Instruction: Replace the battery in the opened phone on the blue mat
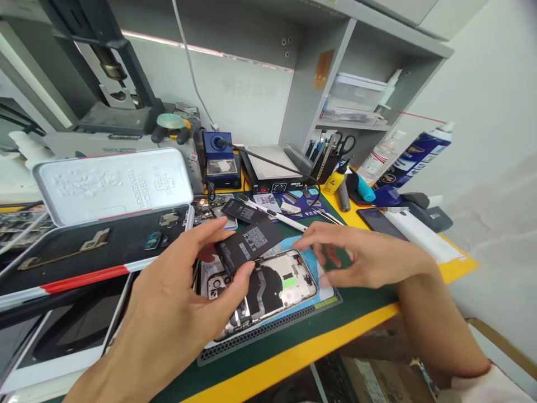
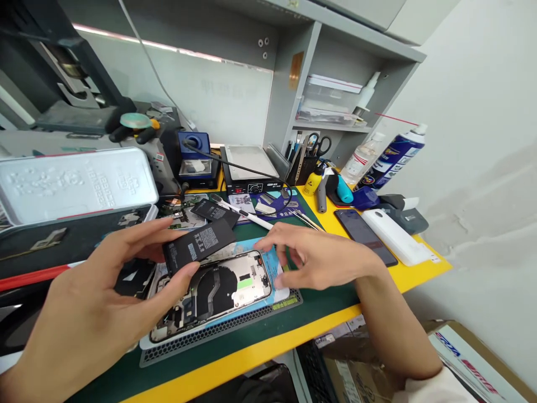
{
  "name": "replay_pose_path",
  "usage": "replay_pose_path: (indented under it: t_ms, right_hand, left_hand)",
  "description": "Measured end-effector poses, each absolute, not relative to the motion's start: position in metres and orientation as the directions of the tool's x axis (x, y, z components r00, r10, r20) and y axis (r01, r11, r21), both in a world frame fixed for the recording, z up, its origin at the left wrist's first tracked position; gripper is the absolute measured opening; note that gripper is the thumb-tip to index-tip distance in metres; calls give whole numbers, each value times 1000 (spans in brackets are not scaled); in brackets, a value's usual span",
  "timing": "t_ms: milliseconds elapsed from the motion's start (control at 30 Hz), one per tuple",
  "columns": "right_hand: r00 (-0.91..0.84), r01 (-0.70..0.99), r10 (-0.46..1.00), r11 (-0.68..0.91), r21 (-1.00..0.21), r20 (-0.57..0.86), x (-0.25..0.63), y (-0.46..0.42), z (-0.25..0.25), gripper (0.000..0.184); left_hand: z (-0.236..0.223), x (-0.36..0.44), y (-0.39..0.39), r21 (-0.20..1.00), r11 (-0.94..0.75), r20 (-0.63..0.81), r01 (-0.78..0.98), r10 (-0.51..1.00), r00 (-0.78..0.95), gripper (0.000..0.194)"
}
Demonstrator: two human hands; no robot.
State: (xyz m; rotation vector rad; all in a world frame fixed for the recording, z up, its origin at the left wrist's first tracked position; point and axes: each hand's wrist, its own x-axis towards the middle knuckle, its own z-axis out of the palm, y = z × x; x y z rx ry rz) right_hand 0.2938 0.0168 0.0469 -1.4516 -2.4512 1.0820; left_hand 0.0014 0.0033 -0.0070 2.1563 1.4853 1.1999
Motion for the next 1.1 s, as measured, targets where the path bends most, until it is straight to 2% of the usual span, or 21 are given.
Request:
replay_pose_path:
  t_ms: [100, 200, 367, 500, 633, 733, 867, 1100]
  right_hand:
    - [-557, 758, 797, 372, -535, -234, 292, 14, 47, 70]
    - [-565, 759, 810, 436, -484, -155, 285, 10, 45, 64]
    - [-607, 727, 790, 506, -465, -89, 280, 5, 42, 71]
    - [-630, 697, 776, 566, -440, 0, 278, -1, 39, 65]
    - [-593, 623, 788, 579, -526, 167, 274, -7, 40, 69]
    - [-538, 571, 808, 558, -602, 239, 270, -9, 41, 69]
    - [-533, 530, 817, 526, -666, 221, 267, -7, 37, 71]
    - [-560, 480, 795, 541, -691, 233, 271, 1, 30, 69]
  left_hand:
    - [-6, 1, 3, 639, -452, 481, 622, 866, 135, 59]
    - [-5, 0, 2, 691, -407, 436, 598, 894, 105, 62]
    - [-4, 2, 0, 772, -349, 370, 531, 926, 69, 61]
    - [-6, 7, -2, 813, -317, 336, 488, 941, 53, 58]
    - [-9, 11, -5, 795, -335, 360, 506, 932, 52, 49]
    - [-11, 13, -5, 830, -327, 352, 453, 935, 29, 43]
    - [-17, 14, -2, 875, -329, 361, 356, 932, -26, 45]
    - [-19, 15, 1, 868, -363, 401, 340, 915, -47, 44]
